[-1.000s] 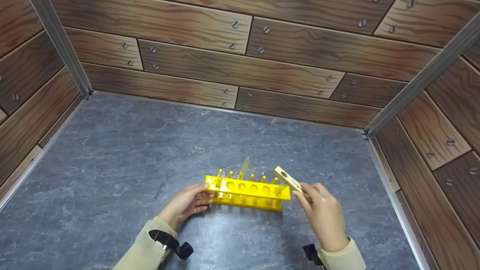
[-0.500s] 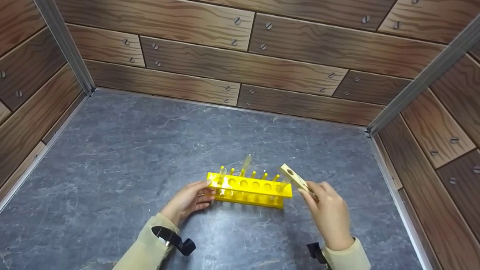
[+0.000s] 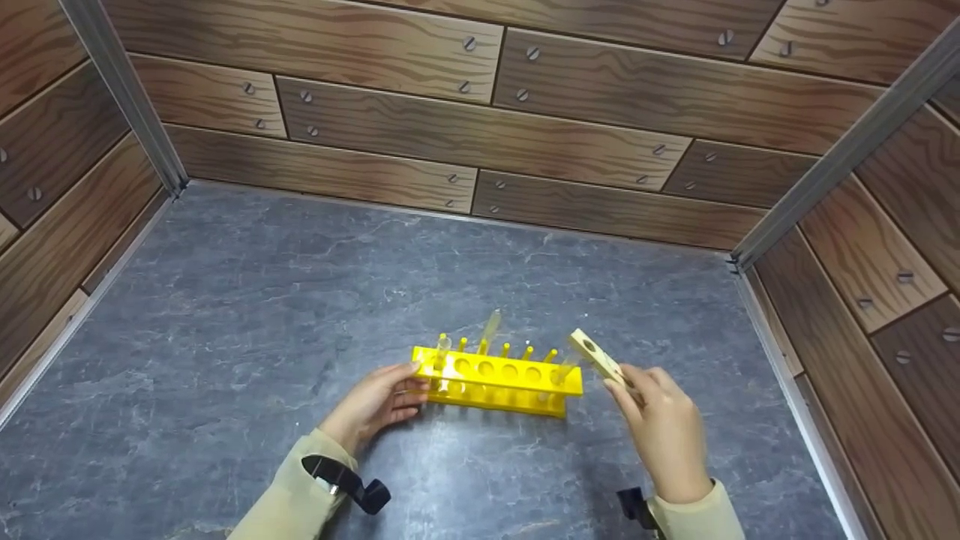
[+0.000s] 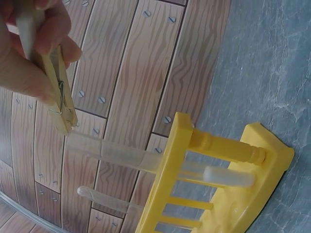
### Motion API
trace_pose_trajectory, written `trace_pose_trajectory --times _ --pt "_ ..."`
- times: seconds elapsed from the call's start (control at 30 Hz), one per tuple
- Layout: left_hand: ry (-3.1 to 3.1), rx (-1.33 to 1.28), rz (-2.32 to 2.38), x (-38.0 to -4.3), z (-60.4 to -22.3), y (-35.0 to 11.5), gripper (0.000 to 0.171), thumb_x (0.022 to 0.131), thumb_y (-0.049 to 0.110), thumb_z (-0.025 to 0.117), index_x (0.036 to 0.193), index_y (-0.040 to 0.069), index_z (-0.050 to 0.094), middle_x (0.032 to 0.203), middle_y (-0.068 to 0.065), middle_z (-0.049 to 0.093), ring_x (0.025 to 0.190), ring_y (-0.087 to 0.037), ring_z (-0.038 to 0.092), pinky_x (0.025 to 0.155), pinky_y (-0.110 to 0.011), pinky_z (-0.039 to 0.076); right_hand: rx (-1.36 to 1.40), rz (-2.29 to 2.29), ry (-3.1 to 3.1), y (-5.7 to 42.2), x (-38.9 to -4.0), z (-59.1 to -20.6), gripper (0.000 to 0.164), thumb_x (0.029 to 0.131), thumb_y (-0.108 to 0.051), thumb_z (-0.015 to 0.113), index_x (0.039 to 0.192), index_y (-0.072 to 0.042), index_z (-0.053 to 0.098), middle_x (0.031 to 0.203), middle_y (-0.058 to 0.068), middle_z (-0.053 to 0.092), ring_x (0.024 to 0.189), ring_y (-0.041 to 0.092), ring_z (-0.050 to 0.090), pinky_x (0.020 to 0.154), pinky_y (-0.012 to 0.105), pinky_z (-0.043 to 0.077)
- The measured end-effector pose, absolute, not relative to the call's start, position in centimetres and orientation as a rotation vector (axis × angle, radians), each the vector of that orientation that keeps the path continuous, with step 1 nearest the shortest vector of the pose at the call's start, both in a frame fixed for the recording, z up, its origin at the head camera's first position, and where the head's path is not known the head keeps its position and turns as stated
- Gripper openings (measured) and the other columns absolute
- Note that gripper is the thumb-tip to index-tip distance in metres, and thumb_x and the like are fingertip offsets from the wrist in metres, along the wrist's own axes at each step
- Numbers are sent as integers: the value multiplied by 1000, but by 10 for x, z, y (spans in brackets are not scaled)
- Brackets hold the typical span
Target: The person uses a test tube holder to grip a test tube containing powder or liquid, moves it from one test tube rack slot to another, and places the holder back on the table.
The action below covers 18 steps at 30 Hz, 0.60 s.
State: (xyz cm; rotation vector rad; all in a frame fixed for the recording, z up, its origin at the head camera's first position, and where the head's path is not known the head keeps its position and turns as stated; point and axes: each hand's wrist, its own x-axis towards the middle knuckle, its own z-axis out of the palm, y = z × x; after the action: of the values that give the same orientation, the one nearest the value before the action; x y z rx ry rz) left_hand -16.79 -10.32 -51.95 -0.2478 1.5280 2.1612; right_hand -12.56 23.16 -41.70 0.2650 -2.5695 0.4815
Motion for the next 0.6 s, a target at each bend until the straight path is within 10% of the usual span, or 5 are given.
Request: trace_pose_trajectory --times 0.6 --pt "1540 -229 2164 -168 -519 -103 30 90 34 58 99 5 59 93 -6 62 89 -23 61 81 -36 49 199 495 -2573 247 -123 -426 26 77 -17 76 96 0 70 72 7 56 56 18 59 48 34 50"
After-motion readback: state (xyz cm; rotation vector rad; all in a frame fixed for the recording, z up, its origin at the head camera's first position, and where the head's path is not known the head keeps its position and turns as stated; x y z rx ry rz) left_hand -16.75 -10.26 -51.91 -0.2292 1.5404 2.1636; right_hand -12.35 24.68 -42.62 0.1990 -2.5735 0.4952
